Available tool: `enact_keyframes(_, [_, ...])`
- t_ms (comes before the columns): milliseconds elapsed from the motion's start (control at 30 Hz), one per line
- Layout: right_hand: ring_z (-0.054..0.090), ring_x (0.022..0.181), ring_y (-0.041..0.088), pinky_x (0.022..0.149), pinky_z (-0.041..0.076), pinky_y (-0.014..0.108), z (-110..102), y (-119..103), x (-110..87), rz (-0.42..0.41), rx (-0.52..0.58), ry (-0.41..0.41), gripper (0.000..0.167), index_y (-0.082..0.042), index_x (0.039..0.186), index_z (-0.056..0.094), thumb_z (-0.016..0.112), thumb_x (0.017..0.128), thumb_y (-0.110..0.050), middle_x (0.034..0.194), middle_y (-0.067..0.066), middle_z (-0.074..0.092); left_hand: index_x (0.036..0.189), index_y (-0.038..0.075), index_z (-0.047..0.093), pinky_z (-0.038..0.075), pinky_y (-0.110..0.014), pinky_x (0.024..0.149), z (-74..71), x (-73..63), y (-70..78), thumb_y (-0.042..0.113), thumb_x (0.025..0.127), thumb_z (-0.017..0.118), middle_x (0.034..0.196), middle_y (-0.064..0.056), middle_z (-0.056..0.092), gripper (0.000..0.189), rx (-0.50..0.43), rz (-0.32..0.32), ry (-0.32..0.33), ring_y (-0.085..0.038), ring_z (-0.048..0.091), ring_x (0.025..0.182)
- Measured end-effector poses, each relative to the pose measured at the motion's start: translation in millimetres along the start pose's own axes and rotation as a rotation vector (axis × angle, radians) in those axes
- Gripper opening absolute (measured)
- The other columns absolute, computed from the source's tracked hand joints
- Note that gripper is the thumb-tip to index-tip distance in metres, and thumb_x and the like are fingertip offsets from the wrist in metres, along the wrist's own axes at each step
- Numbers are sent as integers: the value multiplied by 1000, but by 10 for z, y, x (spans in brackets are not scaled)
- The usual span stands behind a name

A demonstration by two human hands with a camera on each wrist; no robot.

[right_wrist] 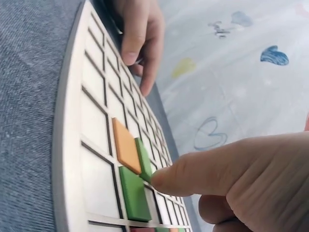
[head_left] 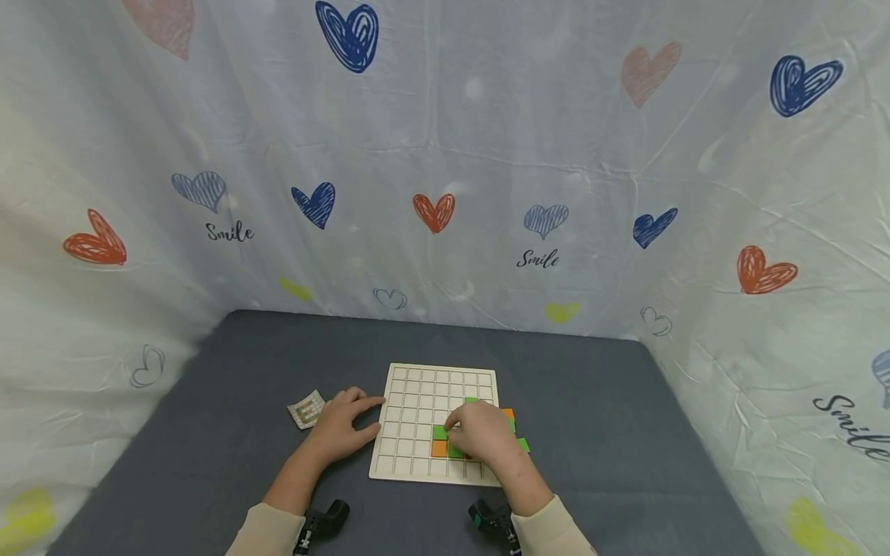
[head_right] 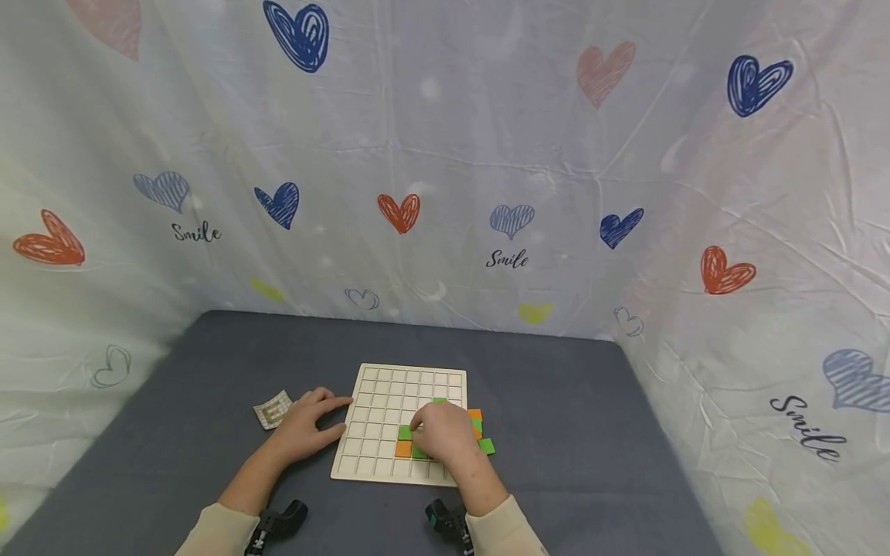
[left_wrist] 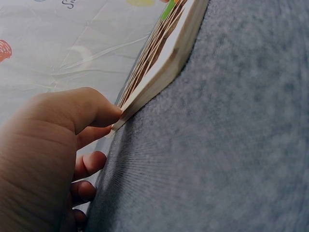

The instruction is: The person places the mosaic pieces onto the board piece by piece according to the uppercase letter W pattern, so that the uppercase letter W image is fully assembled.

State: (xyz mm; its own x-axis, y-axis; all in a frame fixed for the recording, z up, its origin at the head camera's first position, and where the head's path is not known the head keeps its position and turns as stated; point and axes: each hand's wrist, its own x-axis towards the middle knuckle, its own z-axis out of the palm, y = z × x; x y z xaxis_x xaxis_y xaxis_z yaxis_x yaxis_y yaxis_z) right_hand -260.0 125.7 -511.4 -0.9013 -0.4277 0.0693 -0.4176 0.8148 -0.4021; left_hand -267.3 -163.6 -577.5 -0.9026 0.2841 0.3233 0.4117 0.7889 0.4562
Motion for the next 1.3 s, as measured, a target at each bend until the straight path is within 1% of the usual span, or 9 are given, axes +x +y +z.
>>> enact_keyframes(333, [57, 61, 3, 53, 44, 25, 48, 21, 16, -24, -19, 52, 6, -21, 85, 85, 79, 87, -22, 83, -8, 75, 130, 17, 73, 40, -44, 78, 6, 4, 2, 26, 89, 79, 104, 2, 56, 42, 2, -10, -3, -15, 45, 86])
enact_keyframes(567, [67, 74, 9, 58, 49, 26, 90, 10, 24, -46, -79, 95, 5, -21, 86, 85, 81, 87, -24, 85, -8, 76, 130, 16, 73, 39, -44, 78, -7, 2, 10, 26, 89, 79, 103, 2, 56, 43, -14, -3, 5, -15, 45, 85])
enact_keyframes(700, [62, 65, 6, 55, 47, 25, 58, 45, 15, -48, -24, 97, 8, -18, 91, 85, 80, 88, -24, 84, -6, 75, 130, 16, 73, 39, -44, 76, 2, 1, 8, 25, 89, 79, 102, 2, 56, 43, -12, 3, 15, -14, 44, 83])
enact_keyframes(800, [54, 57, 6, 51, 43, 26, -16, 97, -2, -27, 45, 99, 12, -15, 98, 84, 79, 91, -24, 74, -6, 71, 131, 16, 73, 39, -43, 77, 3, 4, 6, 26, 89, 79, 103, 2, 55, 43, -11, -2, 1, -13, 43, 84])
enact_keyframes(900, [47, 54, 5, 49, 39, 26, -110, 175, -11, 19, 90, 116, 16, -15, 102, 83, 77, 93, -26, 65, -10, 62, 131, 16, 73, 39, -43, 78, 2, 3, 11, 26, 90, 78, 103, 2, 55, 43, -13, -9, -11, -13, 44, 84])
enact_keyframes(1000, [38, 49, 7, 46, 32, 27, -198, 281, -13, 77, 144, 136, 16, -17, 104, 83, 75, 95, -27, 59, -7, 54, 130, 16, 73, 39, -44, 77, -6, 6, 17, 26, 90, 78, 102, 2, 55, 41, -14, -3, -4, -14, 44, 84])
enact_keyframes(1133, [38, 47, 13, 47, 32, 30, -310, 440, -28, 167, 248, 142, 17, -17, 106, 82, 74, 96, -28, 69, -3, 63, 129, 16, 73, 39, -44, 76, -15, 4, 26, 25, 89, 79, 102, 2, 55, 41, -19, 8, 10, -14, 43, 83])
enact_keyframes(1233, [51, 59, 13, 55, 42, 34, -378, 560, -53, 217, 302, 141, 21, -14, 110, 81, 74, 96, -29, 93, -3, 71, 129, 15, 74, 39, -44, 76, -12, -2, 24, 25, 89, 79, 101, 2, 55, 42, -12, 13, 18, -14, 44, 83])
enact_keyframes(1300, [59, 69, 13, 62, 48, 36, -413, 635, -71, 235, 322, 138, 23, -12, 113, 80, 74, 97, -28, 100, -1, 73, 129, 15, 74, 39, -43, 76, -8, 0, 24, 26, 89, 80, 101, 2, 55, 42, -13, 10, 19, -14, 44, 83])
